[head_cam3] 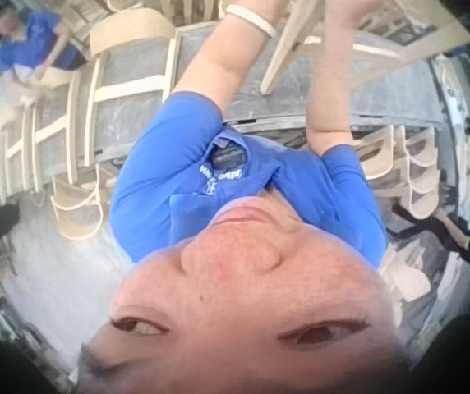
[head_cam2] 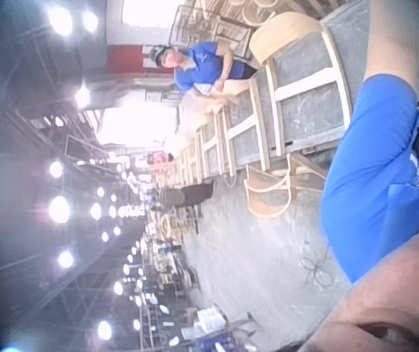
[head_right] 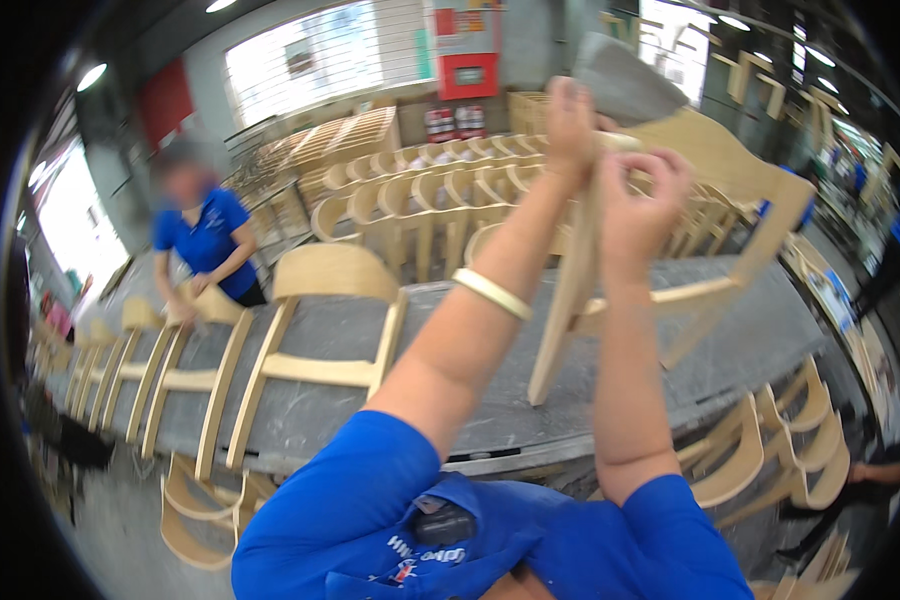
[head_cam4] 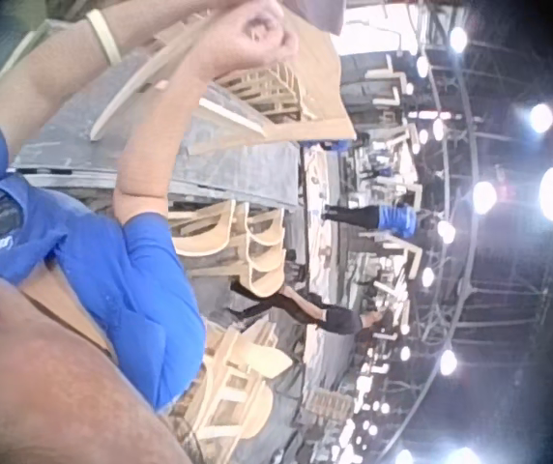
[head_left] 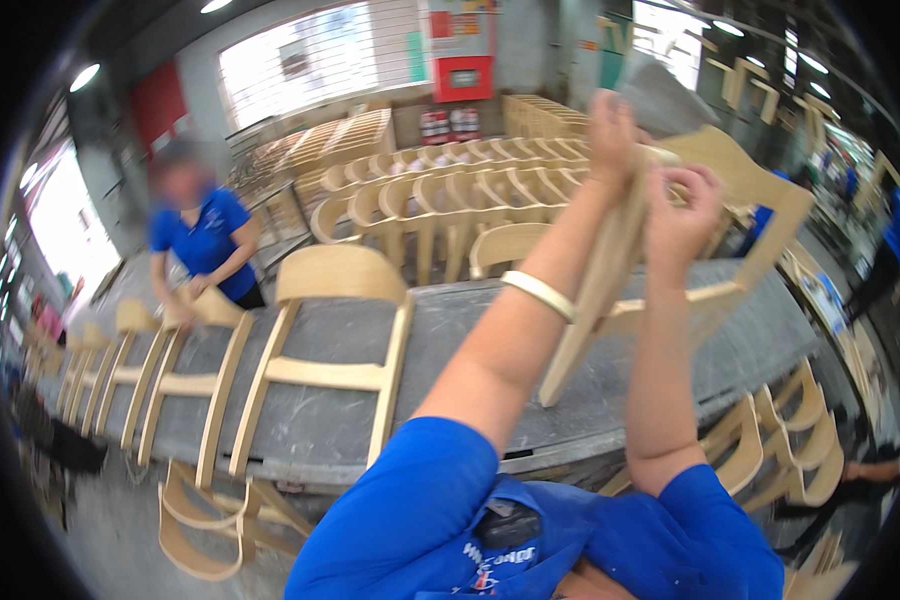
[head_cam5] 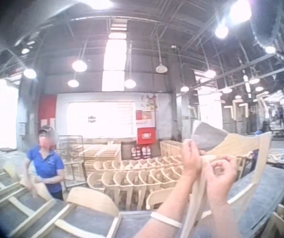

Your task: The person wipes the surfaces of wooden chair frames with a white cloth. They handle chairs one at a time, turning them over to wipe different sides and edges, then place them back on the workbench. The task is performed repeatedly across multiple chairs in a workshop setting.

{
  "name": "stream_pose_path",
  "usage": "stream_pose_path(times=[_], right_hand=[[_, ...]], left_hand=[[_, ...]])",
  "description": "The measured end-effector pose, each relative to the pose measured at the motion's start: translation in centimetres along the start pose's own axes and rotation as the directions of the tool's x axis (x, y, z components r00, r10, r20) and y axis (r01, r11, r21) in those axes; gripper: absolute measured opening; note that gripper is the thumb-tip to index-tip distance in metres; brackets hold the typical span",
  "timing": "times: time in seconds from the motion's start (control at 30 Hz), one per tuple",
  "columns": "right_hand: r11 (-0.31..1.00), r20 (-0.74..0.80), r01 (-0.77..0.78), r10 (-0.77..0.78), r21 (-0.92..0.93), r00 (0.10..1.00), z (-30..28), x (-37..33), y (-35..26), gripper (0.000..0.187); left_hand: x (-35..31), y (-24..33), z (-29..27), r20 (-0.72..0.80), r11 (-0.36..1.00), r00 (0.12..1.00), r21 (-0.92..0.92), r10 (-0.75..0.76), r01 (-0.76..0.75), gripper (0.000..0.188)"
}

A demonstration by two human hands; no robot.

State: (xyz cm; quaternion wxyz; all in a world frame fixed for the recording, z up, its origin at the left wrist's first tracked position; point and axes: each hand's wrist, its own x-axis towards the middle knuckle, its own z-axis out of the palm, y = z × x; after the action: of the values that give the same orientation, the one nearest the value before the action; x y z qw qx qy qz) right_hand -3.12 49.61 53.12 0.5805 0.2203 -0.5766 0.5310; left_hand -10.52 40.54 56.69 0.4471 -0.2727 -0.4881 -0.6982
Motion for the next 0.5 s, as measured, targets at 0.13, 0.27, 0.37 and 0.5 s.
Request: stream_pose_path(times=[0.13,0.27,0.37,0.5], right_hand=[[0.997,-0.010,0.042,-0.043,-0.064,0.999,-0.1,0.2,0.3,0.018],[0.969,0.104,-0.205,0.191,0.138,0.976,-0.7,0.4,0.8,0.019],[0.956,0.203,-0.211,0.170,0.204,0.964,-1.1,0.7,1.9,0.018],[0.918,0.320,-0.302,0.214,0.257,0.923,-1.0,1.4,4.7,0.022]], left_hand=[[-0.1,-0.1,0.3,0.012,0.998,0.999,-0.053,0.039,-0.038,0.013],[-0.3,-0.1,0.5,0.021,0.996,0.995,-0.019,0.093,-0.092,0.013],[-0.3,-0.1,0.4,0.016,0.996,0.996,-0.011,0.084,-0.084,0.011],[-0.2,-0.1,0.0,-0.037,0.967,0.975,0.136,0.220,-0.213,0.012]])
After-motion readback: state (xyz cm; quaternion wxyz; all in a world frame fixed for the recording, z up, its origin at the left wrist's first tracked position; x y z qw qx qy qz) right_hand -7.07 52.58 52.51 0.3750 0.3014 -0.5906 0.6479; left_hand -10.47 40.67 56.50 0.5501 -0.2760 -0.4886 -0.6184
